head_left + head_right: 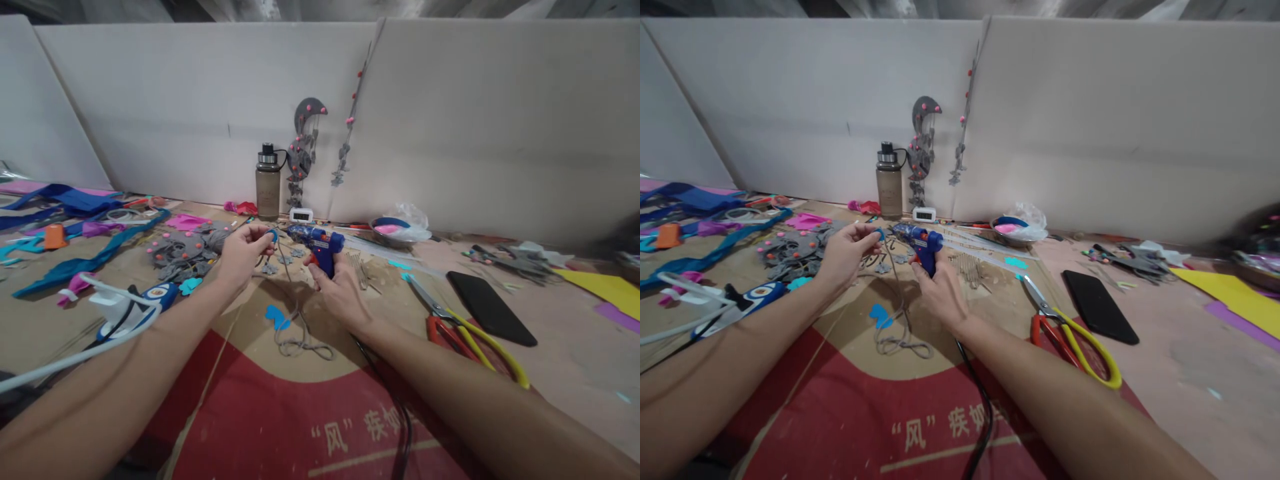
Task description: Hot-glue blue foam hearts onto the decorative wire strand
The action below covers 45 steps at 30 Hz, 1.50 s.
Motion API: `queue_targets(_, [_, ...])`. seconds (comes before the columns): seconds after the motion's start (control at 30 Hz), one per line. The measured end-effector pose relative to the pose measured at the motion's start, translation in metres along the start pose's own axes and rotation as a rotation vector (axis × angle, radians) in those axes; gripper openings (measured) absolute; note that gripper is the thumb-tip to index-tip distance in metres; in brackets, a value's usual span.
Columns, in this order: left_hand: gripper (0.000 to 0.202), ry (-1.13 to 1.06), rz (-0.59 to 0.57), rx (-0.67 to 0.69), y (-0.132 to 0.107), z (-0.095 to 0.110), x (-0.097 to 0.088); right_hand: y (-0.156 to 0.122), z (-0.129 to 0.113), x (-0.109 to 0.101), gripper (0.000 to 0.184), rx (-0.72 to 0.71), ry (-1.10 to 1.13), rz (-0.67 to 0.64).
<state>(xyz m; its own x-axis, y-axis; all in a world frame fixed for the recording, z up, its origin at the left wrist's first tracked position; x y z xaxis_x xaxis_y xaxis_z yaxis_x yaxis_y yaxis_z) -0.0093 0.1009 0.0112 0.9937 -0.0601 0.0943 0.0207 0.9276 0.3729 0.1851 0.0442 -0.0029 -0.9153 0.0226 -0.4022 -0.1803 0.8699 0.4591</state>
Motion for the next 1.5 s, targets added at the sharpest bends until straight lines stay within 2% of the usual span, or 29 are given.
queue_targets(0.23, [0.026, 0.024, -0.007, 0.01, -0.0012, 0.0027, 0.0011, -0.0016, -0.006, 0.0059, 0.021, 0.005, 0.066, -0.046])
queue_targets(0.47, [0.024, 0.085, -0.035, 0.031, 0.0017, -0.0024, 0.0003, -0.003, -0.004, 0.0062, 0.024, 0.021, 0.05, -0.04])
queue_targets(0.67, [0.026, 0.093, -0.035, 0.034, 0.0001, -0.0009, 0.0018, -0.0037, -0.0067, 0.0026, 0.024, -0.007, -0.007, 0.025])
queue_targets(1.5, [0.026, 0.083, -0.048, 0.028, 0.001, -0.0022, 0.0026, -0.0045, -0.006, 0.0035, 0.02, 0.012, -0.019, 0.017])
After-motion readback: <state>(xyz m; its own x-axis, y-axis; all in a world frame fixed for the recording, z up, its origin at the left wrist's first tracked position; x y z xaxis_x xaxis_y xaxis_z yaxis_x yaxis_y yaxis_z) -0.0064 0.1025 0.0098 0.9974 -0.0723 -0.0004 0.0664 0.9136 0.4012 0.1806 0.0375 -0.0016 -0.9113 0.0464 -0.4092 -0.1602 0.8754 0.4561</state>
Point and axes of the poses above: each hand's wrist, its own y-axis towards the middle knuckle, its own x-axis out of the palm, z = x × y, the point moved 9 cm from there along y, towards the middle knuckle, and after that the axes turned 9 degrees about -z, right-handed, at the moved point
